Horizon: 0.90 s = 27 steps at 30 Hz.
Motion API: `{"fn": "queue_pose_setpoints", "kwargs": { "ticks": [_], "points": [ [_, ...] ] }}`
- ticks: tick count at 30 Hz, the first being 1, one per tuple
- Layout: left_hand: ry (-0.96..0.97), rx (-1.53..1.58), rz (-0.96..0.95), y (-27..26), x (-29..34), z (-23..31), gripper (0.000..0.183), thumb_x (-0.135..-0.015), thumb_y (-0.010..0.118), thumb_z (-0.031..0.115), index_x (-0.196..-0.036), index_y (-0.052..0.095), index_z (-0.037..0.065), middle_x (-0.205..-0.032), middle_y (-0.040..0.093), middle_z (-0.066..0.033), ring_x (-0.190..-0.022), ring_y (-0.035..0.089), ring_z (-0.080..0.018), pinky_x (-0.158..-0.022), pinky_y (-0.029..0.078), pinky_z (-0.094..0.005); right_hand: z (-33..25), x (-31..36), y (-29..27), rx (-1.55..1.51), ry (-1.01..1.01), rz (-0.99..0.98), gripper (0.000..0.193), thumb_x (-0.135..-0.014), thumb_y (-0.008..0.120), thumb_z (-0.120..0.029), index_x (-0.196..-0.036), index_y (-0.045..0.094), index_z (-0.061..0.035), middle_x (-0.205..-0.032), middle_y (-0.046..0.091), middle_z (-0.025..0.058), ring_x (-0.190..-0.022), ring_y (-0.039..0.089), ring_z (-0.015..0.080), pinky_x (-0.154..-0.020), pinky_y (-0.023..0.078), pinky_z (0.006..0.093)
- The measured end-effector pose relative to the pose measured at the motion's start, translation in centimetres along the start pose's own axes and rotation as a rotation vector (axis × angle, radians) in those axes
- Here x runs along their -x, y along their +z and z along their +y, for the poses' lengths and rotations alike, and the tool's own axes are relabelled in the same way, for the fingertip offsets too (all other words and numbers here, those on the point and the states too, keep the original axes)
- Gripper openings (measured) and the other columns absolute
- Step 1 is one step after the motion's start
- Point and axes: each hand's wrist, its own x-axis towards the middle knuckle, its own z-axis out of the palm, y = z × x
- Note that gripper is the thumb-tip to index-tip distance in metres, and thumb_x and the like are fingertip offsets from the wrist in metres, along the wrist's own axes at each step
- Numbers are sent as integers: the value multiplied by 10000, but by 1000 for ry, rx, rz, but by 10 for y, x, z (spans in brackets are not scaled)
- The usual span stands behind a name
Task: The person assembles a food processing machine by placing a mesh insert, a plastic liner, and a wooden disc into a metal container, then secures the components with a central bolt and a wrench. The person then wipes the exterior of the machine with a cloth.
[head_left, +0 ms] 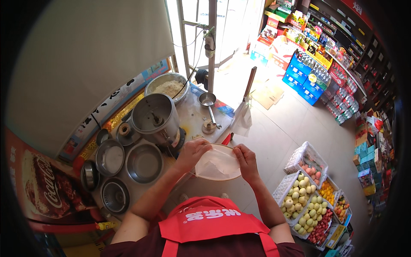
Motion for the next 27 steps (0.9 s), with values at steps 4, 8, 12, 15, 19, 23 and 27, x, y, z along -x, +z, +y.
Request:
{"fn": "queue_pose_setpoints", "kwargs": {
  "ticks": [4,8,12,15,19,23,27],
  "points": [
    [-170,290,-18,0,11,1,253,-1001,606,235,-922,697,13,-679,546,12,-614,500,-40,-568,423,-241,-7,4,-12,-7,21,11,203,-1022,545,-163,-986,638,14,-730,569,63,-701,480,90,-651,436,265],
    [-154,142,-199,-10,15,10,289,-1015,563,229,-848,648,8,-645,540,-13,-542,490,-74,-531,428,-271,-18,12,-23,144,-96,-131,148,-1007,537,-109,-1013,619,14,-772,620,159,-665,566,204,-651,471,303],
    [-53,-83,-543,-17,12,23,305,-1036,502,180,-803,564,-6,-634,533,-68,-567,531,-121,-543,445,-305,-24,18,-30,235,-119,-329,101,-981,534,-51,-1054,589,-7,-806,631,223,-718,629,370,-647,504,378],
    [127,-167,-633,-13,7,30,293,-1020,515,185,-818,563,-23,-657,555,-134,-593,558,-227,-605,458,-364,-24,21,-25,237,-174,-397,88,-963,547,-40,-1046,573,-27,-824,648,242,-801,648,450,-654,521,438],
    [112,-217,-723,-6,0,35,258,-999,521,185,-843,583,-11,-726,604,-196,-705,619,-353,-674,471,-408,-23,17,-10,309,-197,-430,88,-955,558,-61,-1043,566,-52,-799,635,252,-778,640,458,-629,505,473],
    [125,-243,-569,0,-5,34,186,-959,566,128,-852,586,-22,-759,630,-193,-734,639,-351,-699,486,-392,-27,7,-7,339,-242,-343,59,-955,564,-77,-1004,558,-45,-779,601,258,-752,615,465,-617,484,488],
    [150,-210,-312,5,-9,35,190,-953,574,136,-836,594,-12,-763,638,-185,-737,644,-337,-704,492,-382,-24,-7,-12,321,-249,-232,72,-956,582,-108,-963,580,-37,-792,603,248,-756,605,465,-622,480,479]
  ]
}}
